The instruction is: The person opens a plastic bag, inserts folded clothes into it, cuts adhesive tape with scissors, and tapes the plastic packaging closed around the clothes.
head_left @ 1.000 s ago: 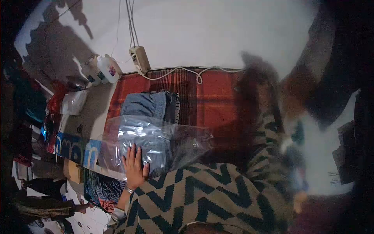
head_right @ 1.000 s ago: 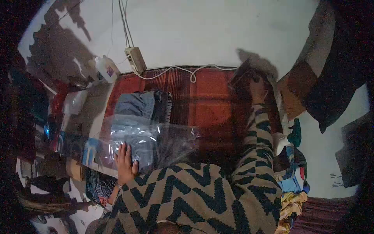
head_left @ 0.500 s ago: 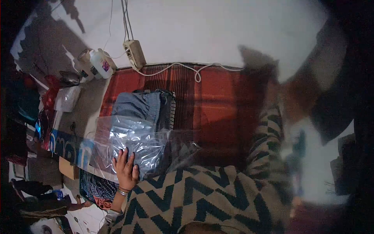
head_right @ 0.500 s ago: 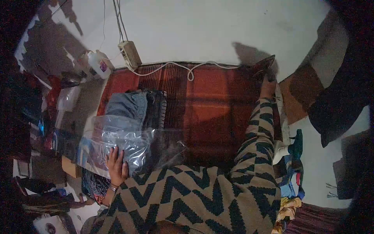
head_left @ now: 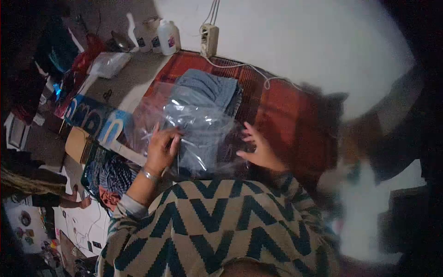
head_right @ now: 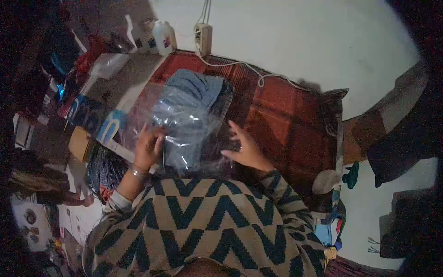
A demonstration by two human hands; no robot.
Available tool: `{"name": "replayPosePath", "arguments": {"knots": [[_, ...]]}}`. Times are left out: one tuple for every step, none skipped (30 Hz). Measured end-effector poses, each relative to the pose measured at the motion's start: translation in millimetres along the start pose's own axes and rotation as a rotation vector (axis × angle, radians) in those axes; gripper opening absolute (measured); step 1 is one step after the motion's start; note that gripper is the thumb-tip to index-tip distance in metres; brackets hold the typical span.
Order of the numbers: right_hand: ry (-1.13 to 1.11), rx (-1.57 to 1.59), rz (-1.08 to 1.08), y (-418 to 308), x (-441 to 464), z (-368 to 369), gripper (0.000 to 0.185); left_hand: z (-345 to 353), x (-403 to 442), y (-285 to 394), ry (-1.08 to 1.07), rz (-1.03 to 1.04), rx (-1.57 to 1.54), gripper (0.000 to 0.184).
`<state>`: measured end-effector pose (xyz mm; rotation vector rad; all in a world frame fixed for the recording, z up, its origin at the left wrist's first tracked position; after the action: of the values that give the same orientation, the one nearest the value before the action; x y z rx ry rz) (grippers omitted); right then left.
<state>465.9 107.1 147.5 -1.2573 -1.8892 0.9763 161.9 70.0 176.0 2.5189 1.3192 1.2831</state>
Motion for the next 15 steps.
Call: {"name": "replayPosePath", "arguments": {"knots": [[-0.07, 0.103, 0.04, -13, -2, 11, 0.055, -7, 3, 0, 0.002, -0.004, 0.0, 0.006], [-0.066, 0.099, 0.035, -25, -5, 17, 0.055, -17, 7, 2, 0.01, 0.021, -0.014, 0.006], [-0.112, 0.185, 0.083, -34, -5, 24, 0.046, -27, 14, 3, 0.016, 0.049, -0.028, 0.007], [-0.161, 0.277, 0.13, -33, 2, 27, 0.037, -27, 25, 0, 0.045, 0.064, -0.038, 0.007], [-0.149, 0.276, 0.123, -41, 0, 28, 0.037, -34, 31, -2, 0.048, 0.077, -0.038, 0.007], [-0.164, 0.384, 0.213, -46, -1, 28, 0.029, -39, 39, -5, 0.028, 0.098, -0.003, 0.007], [-0.179, 0.492, 0.302, -53, -3, 26, 0.021, -43, 49, -7, 0.008, 0.118, 0.032, 0.008], [-0.176, 0.546, 0.295, -71, -3, 20, 0.014, -49, 61, -10, 0.015, 0.132, 0.024, 0.008], [-0.161, 0.542, 0.295, -91, 0, 18, 0.014, -58, 74, -13, 0.135, 0.111, 0.04, 0.01], [0.088, 0.69, 0.367, -107, 7, 10, 0.013, -67, 83, -9, 0.252, 0.088, 0.053, 0.011], [0.345, 0.835, 0.423, -121, 15, 3, 0.013, -79, 95, 6, 0.254, 0.105, 0.042, 0.011], [0.367, 0.835, 0.41, -140, 23, 3, 0.013, -97, 105, 35, 0.279, 0.114, -0.086, 0.017], [0.472, 0.817, 0.286, -162, 28, 0, 0.013, -114, 108, 60, 0.296, 0.115, -0.218, 0.025], [0.573, 0.791, 0.167, -183, 26, 2, 0.014, -128, 105, 86, 0.19, 0.208, -0.325, 0.031], [0.588, 0.784, 0.169, -200, 25, 9, 0.014, -134, 101, 103, 0.084, 0.297, -0.427, 0.036]]}}
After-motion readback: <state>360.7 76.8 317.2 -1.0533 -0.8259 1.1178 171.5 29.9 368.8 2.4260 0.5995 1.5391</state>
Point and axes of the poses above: each hand's wrist, its own x-axis towards the middle knuckle, its own z-axis out of the palm, y = z × x, the point moved 4 cm from there along x, towards the middle knuckle, and after that the axes turned 13 degrees about z, right-handed, at the moved point
